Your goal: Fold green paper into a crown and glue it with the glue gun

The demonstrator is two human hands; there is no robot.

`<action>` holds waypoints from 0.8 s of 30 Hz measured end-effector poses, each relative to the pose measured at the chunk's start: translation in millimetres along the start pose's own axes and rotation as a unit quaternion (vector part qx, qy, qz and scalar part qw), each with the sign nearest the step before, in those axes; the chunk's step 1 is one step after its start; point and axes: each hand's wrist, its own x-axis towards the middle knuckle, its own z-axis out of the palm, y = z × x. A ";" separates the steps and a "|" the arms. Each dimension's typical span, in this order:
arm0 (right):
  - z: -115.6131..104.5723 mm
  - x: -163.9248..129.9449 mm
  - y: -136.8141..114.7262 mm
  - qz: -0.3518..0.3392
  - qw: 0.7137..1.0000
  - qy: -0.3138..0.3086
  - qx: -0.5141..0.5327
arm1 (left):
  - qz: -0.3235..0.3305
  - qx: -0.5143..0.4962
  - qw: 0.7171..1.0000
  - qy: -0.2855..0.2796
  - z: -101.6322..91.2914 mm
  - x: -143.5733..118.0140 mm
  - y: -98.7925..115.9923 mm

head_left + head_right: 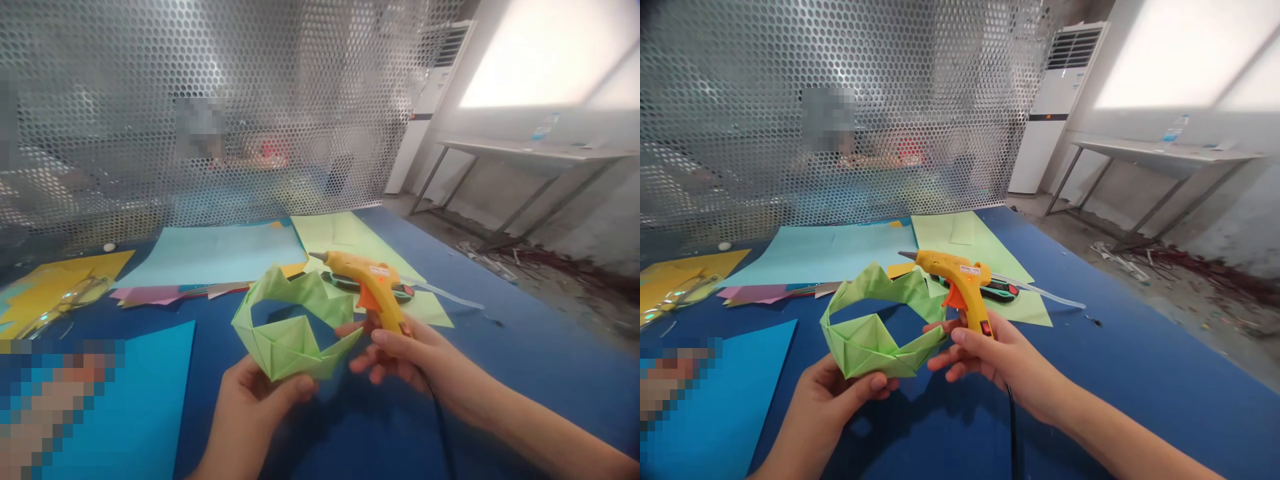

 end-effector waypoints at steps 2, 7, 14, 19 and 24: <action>-0.3 0.3 3.2 -0.004 1.000 0.006 0.003 | -0.001 0.007 1.000 -0.002 -0.2 1.1 -0.9; 3.9 0.4 6.5 -0.009 1.000 0.006 -0.009 | 0.001 0.039 0.999 -0.025 1.4 1.0 -1.2; 14.4 -6.8 4.1 0.005 0.999 0.019 -0.032 | 0.013 0.059 0.998 -0.030 0.0 -1.0 1.5; 25.5 -15.2 4.2 0.016 0.995 0.091 -0.024 | 0.011 0.054 0.998 -0.041 -5.3 4.4 0.6; 33.2 -17.1 6.8 0.005 0.992 0.122 -0.021 | 0.003 0.045 0.998 -0.042 -6.7 5.9 -0.5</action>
